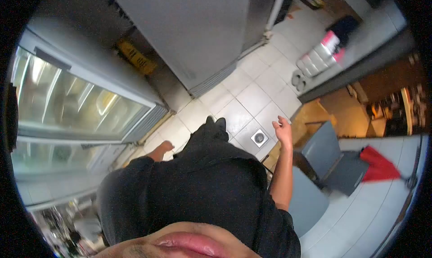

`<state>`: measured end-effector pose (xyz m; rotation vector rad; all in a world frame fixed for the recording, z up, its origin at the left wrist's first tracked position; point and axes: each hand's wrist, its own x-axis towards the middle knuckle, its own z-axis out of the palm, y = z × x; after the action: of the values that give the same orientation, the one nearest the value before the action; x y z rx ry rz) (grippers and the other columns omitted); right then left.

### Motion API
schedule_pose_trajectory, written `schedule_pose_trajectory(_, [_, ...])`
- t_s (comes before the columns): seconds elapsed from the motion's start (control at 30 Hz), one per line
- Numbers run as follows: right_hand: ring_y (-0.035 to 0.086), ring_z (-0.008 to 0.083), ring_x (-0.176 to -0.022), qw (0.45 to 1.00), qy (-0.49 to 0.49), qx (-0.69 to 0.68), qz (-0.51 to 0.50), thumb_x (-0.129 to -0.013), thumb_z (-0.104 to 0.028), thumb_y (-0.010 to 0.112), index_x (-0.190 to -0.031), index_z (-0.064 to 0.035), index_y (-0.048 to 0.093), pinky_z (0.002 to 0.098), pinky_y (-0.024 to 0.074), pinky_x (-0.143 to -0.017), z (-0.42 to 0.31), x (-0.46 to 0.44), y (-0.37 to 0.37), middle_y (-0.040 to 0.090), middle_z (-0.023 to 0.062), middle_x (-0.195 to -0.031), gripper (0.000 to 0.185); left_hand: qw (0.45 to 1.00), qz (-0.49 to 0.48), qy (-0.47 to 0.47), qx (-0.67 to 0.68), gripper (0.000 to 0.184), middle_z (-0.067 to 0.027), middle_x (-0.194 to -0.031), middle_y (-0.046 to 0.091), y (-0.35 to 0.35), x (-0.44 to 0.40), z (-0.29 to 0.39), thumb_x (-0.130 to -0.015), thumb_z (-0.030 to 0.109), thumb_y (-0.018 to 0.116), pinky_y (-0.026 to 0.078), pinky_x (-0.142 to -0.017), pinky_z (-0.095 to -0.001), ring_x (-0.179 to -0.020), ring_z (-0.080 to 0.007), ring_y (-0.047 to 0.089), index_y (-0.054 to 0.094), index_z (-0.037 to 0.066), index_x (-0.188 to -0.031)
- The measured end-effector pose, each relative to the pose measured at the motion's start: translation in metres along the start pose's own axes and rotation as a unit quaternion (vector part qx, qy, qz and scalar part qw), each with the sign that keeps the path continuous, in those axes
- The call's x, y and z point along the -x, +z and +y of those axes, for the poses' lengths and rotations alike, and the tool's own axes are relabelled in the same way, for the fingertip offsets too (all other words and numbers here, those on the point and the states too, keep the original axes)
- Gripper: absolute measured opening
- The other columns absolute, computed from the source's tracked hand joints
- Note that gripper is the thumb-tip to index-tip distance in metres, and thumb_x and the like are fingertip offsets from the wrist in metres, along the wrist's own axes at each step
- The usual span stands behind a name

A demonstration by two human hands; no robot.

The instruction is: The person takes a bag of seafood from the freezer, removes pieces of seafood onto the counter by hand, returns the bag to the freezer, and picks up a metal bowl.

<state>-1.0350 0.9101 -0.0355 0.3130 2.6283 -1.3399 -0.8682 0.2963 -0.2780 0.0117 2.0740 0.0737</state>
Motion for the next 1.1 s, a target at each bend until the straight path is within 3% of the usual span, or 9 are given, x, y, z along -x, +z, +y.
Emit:
schedule_pose_trajectory(0.1, [0.058,0.0309,-0.110,1.000,0.002,-0.018,-0.023,-0.079,-0.025,0.068,-0.131,0.0023,0.048,0.0382,0.0463,-0.092,-0.058,-0.073,-0.001,0.053,0.0247,-0.128,0.062,0.995,0.026,0.009,0.098,0.051,-0.0200,-0.122,0.058,-0.080,-0.018,0.026,-0.086,0.045,0.049,0.040,-0.099,-0.0407,-0.118,-0.0351,0.051,0.064,0.003,-0.111])
schedule_pose_trajectory(0.2, [0.055,0.0308,-0.113,0.998,-0.064,-0.004,-0.021,-0.079,-0.027,0.069,-0.134,0.0005,0.045,0.0376,0.0443,-0.095,-0.112,-0.156,0.001,0.049,0.0243,-0.133,0.066,0.958,0.240,0.028,0.153,0.053,-0.0200,-0.123,0.057,-0.140,-0.086,0.018,-0.086,0.043,0.051,0.040,-0.100,-0.0421,-0.116,-0.0354,0.052,0.059,0.002,-0.119])
schedule_pose_trajectory(0.43, [0.050,0.0296,-0.120,0.957,-0.252,-0.143,0.014,-0.075,-0.031,0.077,-0.141,0.0007,0.034,0.0386,0.0402,-0.100,-0.310,-0.330,-0.015,0.040,0.0227,-0.141,0.084,0.759,0.404,0.014,0.510,0.042,-0.0192,-0.112,0.063,-0.335,-0.040,0.088,-0.084,0.029,0.059,0.047,-0.090,-0.0350,-0.102,-0.0303,0.062,0.060,0.001,-0.116])
schedule_pose_trajectory(0.63, [0.050,0.0264,-0.120,0.895,-0.344,-0.277,-0.055,-0.074,-0.031,0.079,-0.138,0.0028,0.036,0.0345,0.0397,-0.100,-0.377,-0.488,0.015,0.049,0.0211,-0.131,0.084,0.751,0.462,-0.114,0.459,0.043,-0.0199,-0.106,0.065,-0.230,-0.070,0.118,-0.084,0.033,0.058,0.047,-0.091,-0.0376,-0.103,-0.0322,0.061,0.062,0.001,-0.113])
schedule_pose_trajectory(0.77, [0.056,0.0246,-0.112,0.882,-0.329,-0.284,-0.182,-0.074,-0.030,0.078,-0.128,0.0053,0.045,0.0334,0.0433,-0.095,-0.392,-0.514,0.012,0.058,0.0171,-0.121,0.072,0.750,0.285,-0.277,0.528,0.039,-0.0201,-0.093,0.066,-0.081,-0.071,0.193,-0.084,0.037,0.054,0.049,-0.086,-0.0400,-0.091,-0.0321,0.063,0.067,0.003,-0.100])
schedule_pose_trajectory(0.83, [0.058,0.0243,-0.106,0.875,-0.322,-0.276,-0.231,-0.072,-0.032,0.080,-0.122,0.0041,0.050,0.0337,0.0456,-0.091,-0.392,-0.529,0.006,0.060,0.0157,-0.116,0.069,0.680,0.178,-0.299,0.646,0.028,-0.0124,-0.074,0.062,-0.080,-0.031,0.267,-0.083,0.030,0.057,0.051,-0.062,-0.0414,-0.067,-0.0251,0.061,0.066,0.006,-0.095])
schedule_pose_trajectory(0.9, [0.060,0.0221,-0.102,0.877,-0.307,-0.265,-0.256,-0.071,-0.033,0.080,-0.118,0.0029,0.052,0.0330,0.0470,-0.088,-0.392,-0.535,-0.003,0.062,0.0136,-0.112,0.065,0.511,0.136,-0.368,0.765,0.029,-0.0071,-0.071,0.059,-0.072,-0.020,0.338,-0.082,0.021,0.060,0.046,-0.048,-0.0350,-0.059,-0.0185,0.055,0.064,0.007,-0.107])
schedule_pose_trajectory(1.03, [0.060,0.0178,-0.096,0.880,-0.332,-0.222,-0.257,-0.067,-0.034,0.082,-0.110,0.0004,0.054,0.0316,0.0478,-0.084,-0.378,-0.546,-0.018,0.063,0.0107,-0.104,0.061,0.445,0.209,-0.343,0.800,0.033,-0.0053,-0.085,0.062,-0.147,0.005,0.421,-0.083,0.019,0.060,0.046,-0.054,-0.0316,-0.068,-0.0163,0.056,0.061,0.003,-0.112])
schedule_pose_trajectory(1.1, [0.060,0.0178,-0.093,0.874,-0.370,-0.206,-0.239,-0.063,-0.035,0.085,-0.106,-0.0003,0.055,0.0320,0.0483,-0.082,-0.362,-0.548,-0.024,0.063,0.0101,-0.101,0.064,0.471,0.275,-0.312,0.778,0.037,-0.0056,-0.090,0.064,-0.182,0.003,0.429,-0.085,0.022,0.061,0.048,-0.056,-0.0284,-0.070,-0.0146,0.058,0.060,0.002,-0.116])
